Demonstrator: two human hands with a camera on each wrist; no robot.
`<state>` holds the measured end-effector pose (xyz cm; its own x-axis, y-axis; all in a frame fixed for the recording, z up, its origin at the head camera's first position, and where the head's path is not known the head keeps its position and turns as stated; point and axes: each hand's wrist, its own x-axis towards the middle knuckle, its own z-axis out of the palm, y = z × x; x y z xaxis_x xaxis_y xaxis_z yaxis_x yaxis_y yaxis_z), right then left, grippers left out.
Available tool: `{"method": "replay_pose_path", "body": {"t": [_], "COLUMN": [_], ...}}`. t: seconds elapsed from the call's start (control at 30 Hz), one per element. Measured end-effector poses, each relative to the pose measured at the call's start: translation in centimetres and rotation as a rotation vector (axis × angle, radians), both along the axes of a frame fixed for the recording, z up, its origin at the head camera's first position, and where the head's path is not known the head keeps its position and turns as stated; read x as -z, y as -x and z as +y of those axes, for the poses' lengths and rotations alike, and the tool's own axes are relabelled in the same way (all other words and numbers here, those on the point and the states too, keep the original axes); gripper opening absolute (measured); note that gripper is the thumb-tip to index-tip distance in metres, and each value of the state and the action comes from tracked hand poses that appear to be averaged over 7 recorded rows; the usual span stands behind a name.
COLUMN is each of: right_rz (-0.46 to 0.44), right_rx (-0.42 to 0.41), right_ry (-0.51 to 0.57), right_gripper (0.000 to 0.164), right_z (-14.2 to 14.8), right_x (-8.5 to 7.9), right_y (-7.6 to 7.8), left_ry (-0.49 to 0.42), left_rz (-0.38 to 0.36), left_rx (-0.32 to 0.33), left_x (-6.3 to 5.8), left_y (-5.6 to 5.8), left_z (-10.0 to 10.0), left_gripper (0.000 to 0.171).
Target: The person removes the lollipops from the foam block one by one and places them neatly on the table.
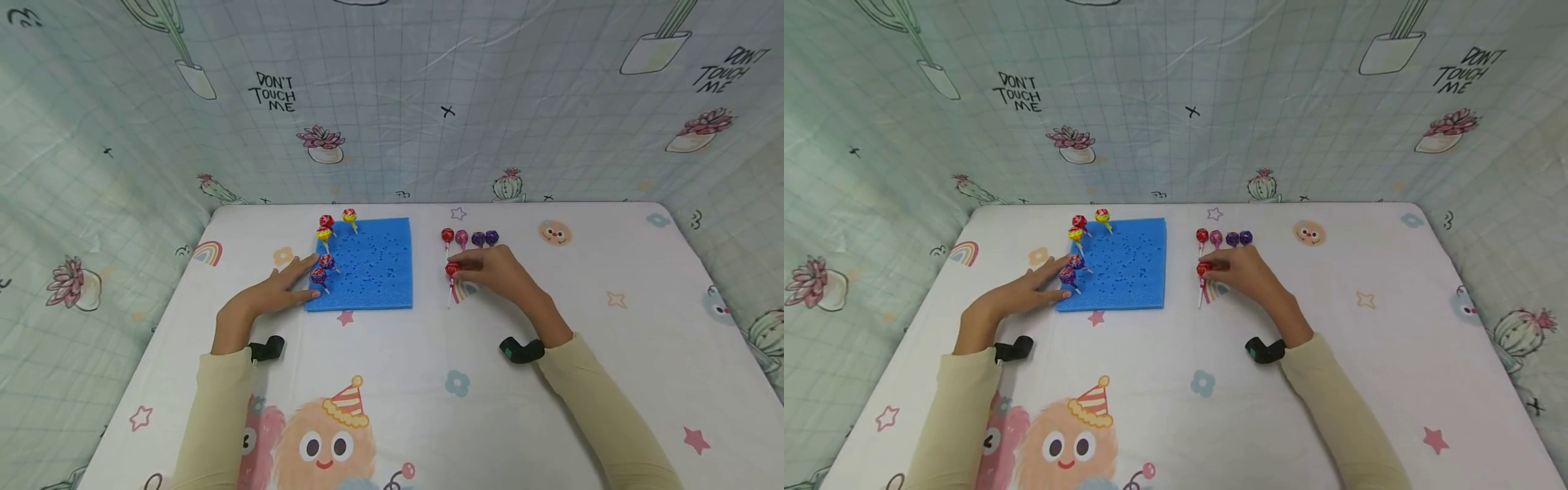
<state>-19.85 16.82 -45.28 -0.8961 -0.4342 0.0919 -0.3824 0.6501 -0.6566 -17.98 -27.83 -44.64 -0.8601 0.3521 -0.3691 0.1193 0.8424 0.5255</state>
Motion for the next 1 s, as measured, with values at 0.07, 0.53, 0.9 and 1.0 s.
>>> {"method": "replay_pose_path", "body": {"t": [0.07, 0.53, 0.9, 1.0], "right_rz": [0.001, 0.016, 0.041, 0.045], "right_rx": [-0.007, 0.002, 0.038, 0.041], "right_ry": [0.005, -0.014, -0.069, -0.082], "right_gripper": [0.029, 0.027, 0.024, 0.024], "right_z": [0.01, -0.40, -0.82, -0.99], "right_x": [0.17, 0.60, 0.46, 0.40], "right_y": [0.03, 0.39, 0.38, 0.29], "left_ry": [0.003, 0.001, -0.011, -0.014], "left_rz": [-0.005, -0.006, 0.006, 0.005], "left_rx": [-0.006, -0.010, -0.005, -0.007], "left_x": [0.08, 0.27, 0.34, 0.29], "left_y": [0.02, -0.03, -0.07, -0.09], "left_z": [-0.06, -0.18, -0.23, -0.19], "left_gripper": [0.088, 0.088, 0.087, 0.087]}}
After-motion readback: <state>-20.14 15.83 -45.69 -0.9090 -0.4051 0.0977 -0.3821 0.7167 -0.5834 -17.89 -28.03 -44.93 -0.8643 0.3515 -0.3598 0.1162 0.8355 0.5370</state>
